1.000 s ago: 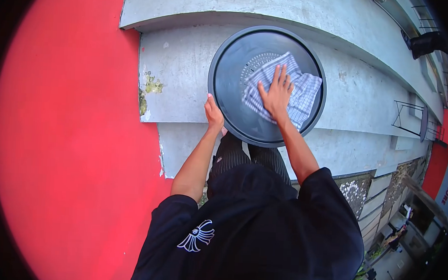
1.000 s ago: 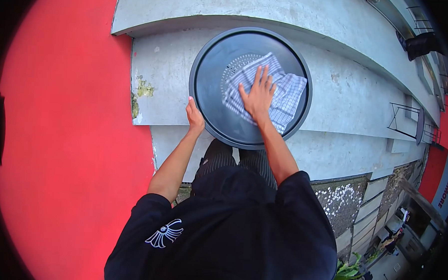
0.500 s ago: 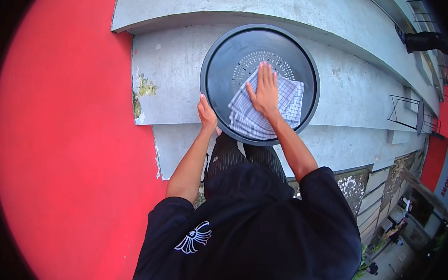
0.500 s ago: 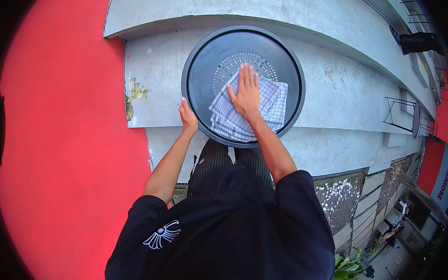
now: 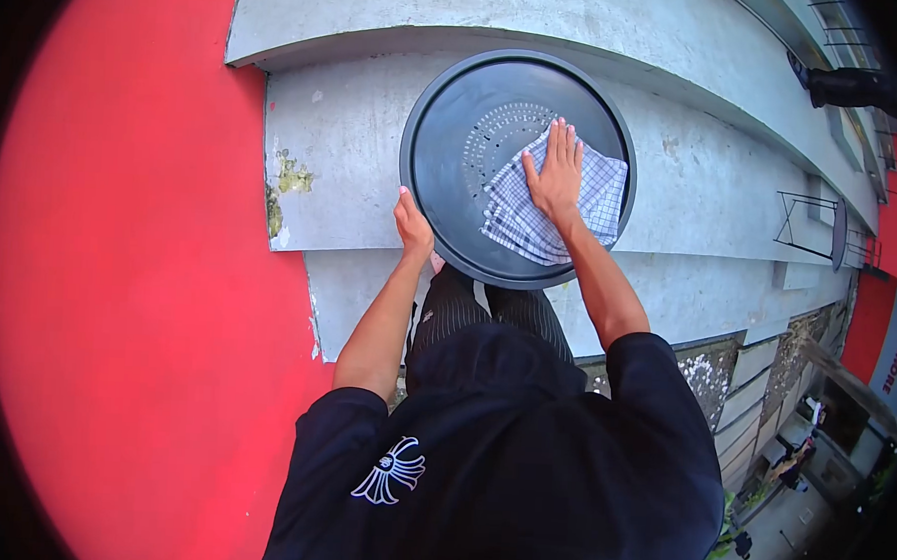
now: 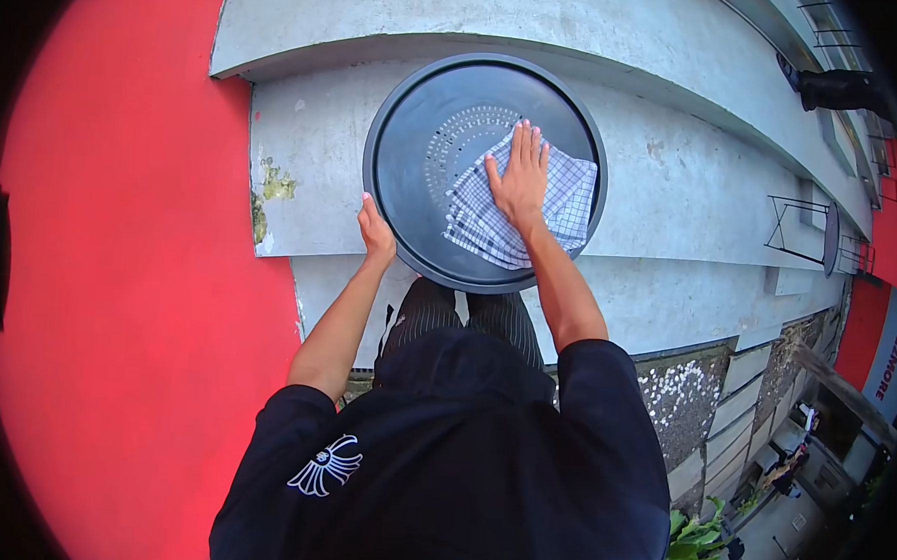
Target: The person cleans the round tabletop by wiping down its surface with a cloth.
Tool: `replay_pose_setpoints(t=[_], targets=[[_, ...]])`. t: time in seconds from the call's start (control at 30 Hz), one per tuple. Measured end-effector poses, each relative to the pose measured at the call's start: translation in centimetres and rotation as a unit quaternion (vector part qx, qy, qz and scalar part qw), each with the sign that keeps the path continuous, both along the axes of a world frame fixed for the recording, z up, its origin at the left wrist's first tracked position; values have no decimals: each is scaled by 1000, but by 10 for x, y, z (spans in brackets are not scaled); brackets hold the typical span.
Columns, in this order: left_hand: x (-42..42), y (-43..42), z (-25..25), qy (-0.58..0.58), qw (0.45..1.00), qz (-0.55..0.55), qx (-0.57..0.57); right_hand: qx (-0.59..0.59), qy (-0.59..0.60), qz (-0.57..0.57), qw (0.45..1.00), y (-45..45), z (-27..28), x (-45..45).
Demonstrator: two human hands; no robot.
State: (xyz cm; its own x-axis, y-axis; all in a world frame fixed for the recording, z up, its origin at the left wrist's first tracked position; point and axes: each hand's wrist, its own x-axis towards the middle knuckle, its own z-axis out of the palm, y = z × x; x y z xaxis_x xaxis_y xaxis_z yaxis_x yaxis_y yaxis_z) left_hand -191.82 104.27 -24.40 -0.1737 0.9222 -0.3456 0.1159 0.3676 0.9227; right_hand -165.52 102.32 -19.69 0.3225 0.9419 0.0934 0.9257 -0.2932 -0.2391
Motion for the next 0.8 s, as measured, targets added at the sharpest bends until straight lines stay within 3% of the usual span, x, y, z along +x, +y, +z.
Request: replay_pose_setpoints(t=[0.07,0.13,0.2,0.27,0.33,0.4,0.47,0.6,0.7,0.77,0.8], targets=[[-2,-5,-10,-28,1000,-2,-4,4,-11,-46,999,-6,1,-11],[0,-1,-6,-60,998,-4,-1,6,18,22,1000,-20,5,-43],[3,-4,21,-10,1000,-16,20,-6,35,47,998,-49,12,-70],[3,-4,13,8,999,-31,23,-15,50,75,996,-65,20,-76],[12,-6,25,141,987,13,72,-37,76,108,990,-76,24,-65],[16,-10,39,181,983,-15,12,-37,70,85,993,-82,24,-47],[20,-10,38,238,971,-2,-10,-28,22,-35,999,-86,21,-24],[20,-8,47,222,975,-21,-6,-12,-5,-82,997,-60,5,11],[21,-11,53,213,976,29,29,12,-26,-151,988,-24,-2,3],[27,-14,55,408,862,121,273,12,-19,-161,987,-21,0,-2],[29,-16,65,410,861,120,278,16,-18,-174,985,-17,0,-1]])
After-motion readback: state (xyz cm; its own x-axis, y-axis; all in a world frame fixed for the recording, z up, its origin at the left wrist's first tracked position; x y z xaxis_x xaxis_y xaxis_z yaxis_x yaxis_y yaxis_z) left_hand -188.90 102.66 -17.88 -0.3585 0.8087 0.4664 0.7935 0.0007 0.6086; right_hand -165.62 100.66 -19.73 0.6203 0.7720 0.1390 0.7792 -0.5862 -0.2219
